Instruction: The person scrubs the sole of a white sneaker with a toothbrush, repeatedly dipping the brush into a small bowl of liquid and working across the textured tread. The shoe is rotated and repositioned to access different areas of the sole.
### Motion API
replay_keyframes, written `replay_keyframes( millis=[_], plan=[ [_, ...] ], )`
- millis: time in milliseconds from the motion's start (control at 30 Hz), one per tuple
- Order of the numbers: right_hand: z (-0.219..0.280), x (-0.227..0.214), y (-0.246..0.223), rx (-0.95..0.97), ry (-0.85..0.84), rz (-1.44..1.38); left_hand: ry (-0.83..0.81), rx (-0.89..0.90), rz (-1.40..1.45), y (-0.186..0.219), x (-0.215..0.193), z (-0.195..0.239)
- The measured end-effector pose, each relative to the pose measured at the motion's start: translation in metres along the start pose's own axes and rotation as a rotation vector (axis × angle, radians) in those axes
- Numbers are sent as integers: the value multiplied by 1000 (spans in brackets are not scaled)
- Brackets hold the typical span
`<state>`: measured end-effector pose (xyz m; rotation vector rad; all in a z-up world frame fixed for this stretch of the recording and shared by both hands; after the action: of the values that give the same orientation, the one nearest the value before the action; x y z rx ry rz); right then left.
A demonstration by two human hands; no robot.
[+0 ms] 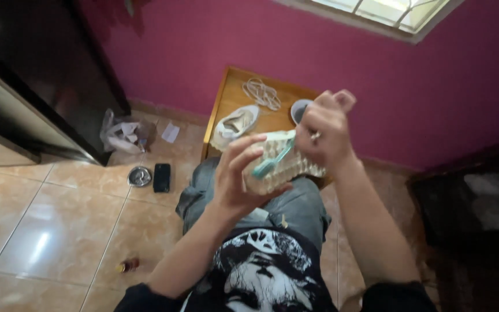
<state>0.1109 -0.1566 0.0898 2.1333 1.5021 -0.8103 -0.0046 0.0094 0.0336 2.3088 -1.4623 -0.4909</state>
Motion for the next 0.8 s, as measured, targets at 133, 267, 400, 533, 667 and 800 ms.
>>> replay_keyframes(
  millis=[133,267,400,533,667,800],
  plan=[
    [13,-3,40,91,20,33,23,1,-15,5,-1,-4],
    [-4,-9,26,-4,-5,52,32,14,47,3,1,-8],
    [5,-8,34,69,-16,110,38,8,71,-1,6,-2],
    [-4,-13,8,24,14,80,35,16,49,2,2,-2],
    [-10,-16,5,85,28,71,52,55,28,2,0,-9],
    [2,-18,13,143,34,107,31,35,52,5,-4,-9]
  ],
)
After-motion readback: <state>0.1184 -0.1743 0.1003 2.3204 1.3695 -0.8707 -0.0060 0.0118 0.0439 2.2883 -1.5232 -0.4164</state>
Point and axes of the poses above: each hand's wrist, its own z-axis away from the middle knuckle, its own x-axis out of the palm, y = z × x, the point moved 3 cm from there along -z, towards the middle knuckle, and after that the axes turned 8 degrees about -y, right-handed, at the moved point
